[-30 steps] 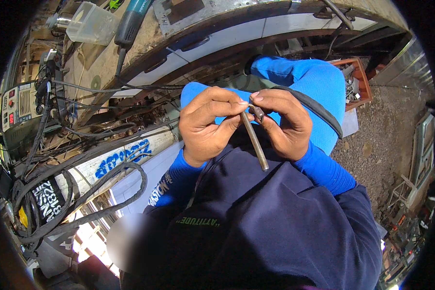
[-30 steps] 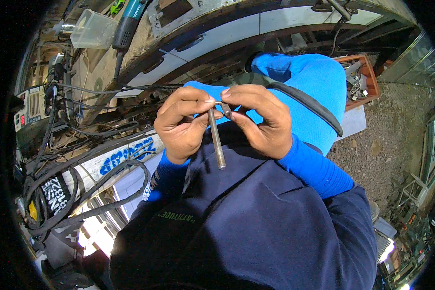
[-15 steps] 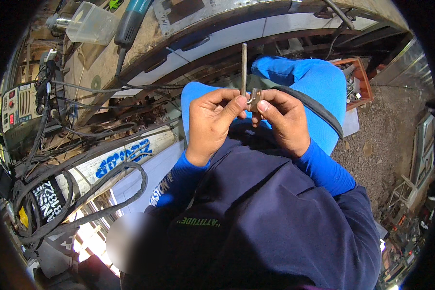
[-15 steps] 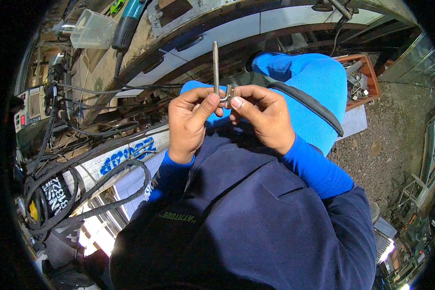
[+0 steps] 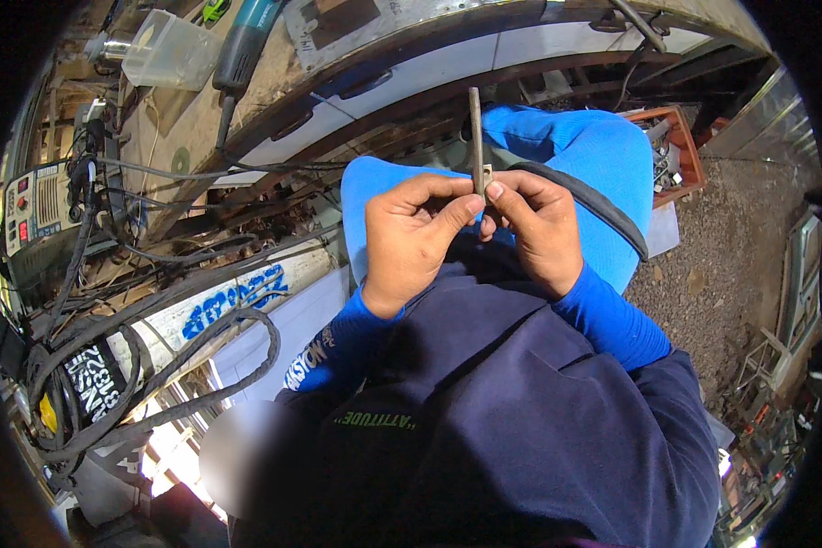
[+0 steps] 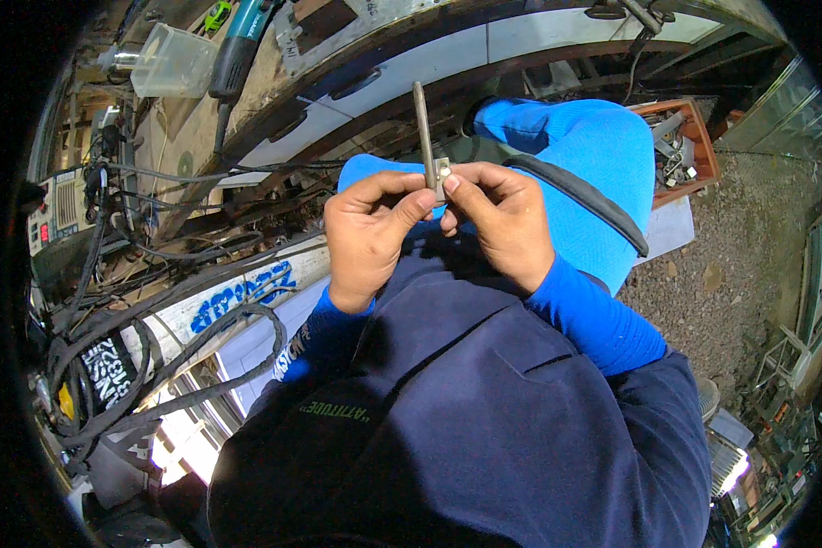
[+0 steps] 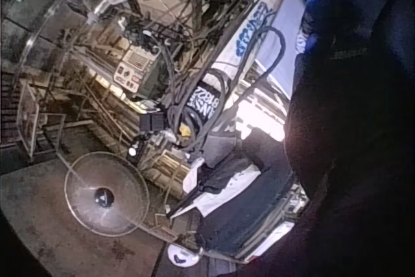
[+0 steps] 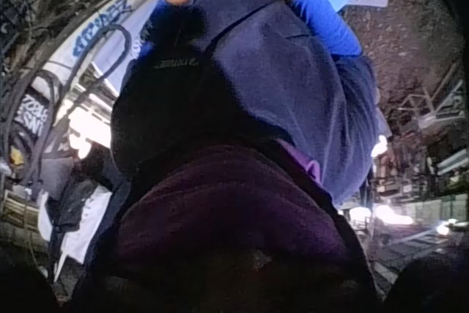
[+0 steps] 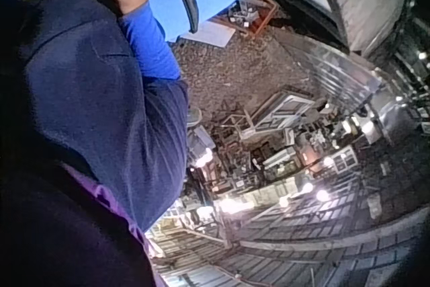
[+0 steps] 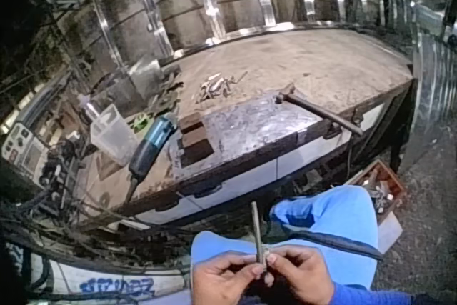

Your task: The person sits at a workbench and repeatedly bends small metal rods into hooks using a hammer and anvil. They then use a welding torch to heat and weld the bent ends. The person handles multiple rods one at a time, placing finished hooks on the workbench.

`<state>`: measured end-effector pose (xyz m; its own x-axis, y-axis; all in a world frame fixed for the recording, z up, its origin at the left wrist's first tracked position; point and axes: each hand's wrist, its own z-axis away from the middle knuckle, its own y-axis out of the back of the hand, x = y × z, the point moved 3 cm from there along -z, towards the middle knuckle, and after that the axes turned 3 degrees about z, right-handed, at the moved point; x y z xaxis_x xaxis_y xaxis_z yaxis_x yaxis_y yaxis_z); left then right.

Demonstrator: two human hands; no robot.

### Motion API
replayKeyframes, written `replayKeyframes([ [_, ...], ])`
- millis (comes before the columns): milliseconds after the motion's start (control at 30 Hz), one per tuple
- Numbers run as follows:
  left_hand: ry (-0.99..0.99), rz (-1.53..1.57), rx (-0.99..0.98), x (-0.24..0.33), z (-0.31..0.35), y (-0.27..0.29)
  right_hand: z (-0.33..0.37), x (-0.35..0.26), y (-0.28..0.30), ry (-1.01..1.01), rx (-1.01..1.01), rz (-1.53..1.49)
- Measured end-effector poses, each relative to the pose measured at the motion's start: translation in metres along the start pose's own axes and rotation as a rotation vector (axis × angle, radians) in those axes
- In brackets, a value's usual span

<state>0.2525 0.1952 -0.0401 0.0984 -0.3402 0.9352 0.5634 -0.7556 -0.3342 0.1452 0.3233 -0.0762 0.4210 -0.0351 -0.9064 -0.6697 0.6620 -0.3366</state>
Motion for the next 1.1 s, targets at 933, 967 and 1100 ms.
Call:
replayKeyframes([
  [933,-0.393,-0.822,0.081,-0.066,-0.031,0.016,-0.036,0.068,0.021,0.406,0.201,0.419],
  [967,-0.388,-0.847,0.056,-0.063,-0.03,0.019,-0.035,0.067,0.02,0.352,0.18,0.437],
  [1100,-0.047,-0.594,0.01,-0.061,-0.032,0.032,-0.03,0.063,0.014,0.142,0.045,0.054],
])
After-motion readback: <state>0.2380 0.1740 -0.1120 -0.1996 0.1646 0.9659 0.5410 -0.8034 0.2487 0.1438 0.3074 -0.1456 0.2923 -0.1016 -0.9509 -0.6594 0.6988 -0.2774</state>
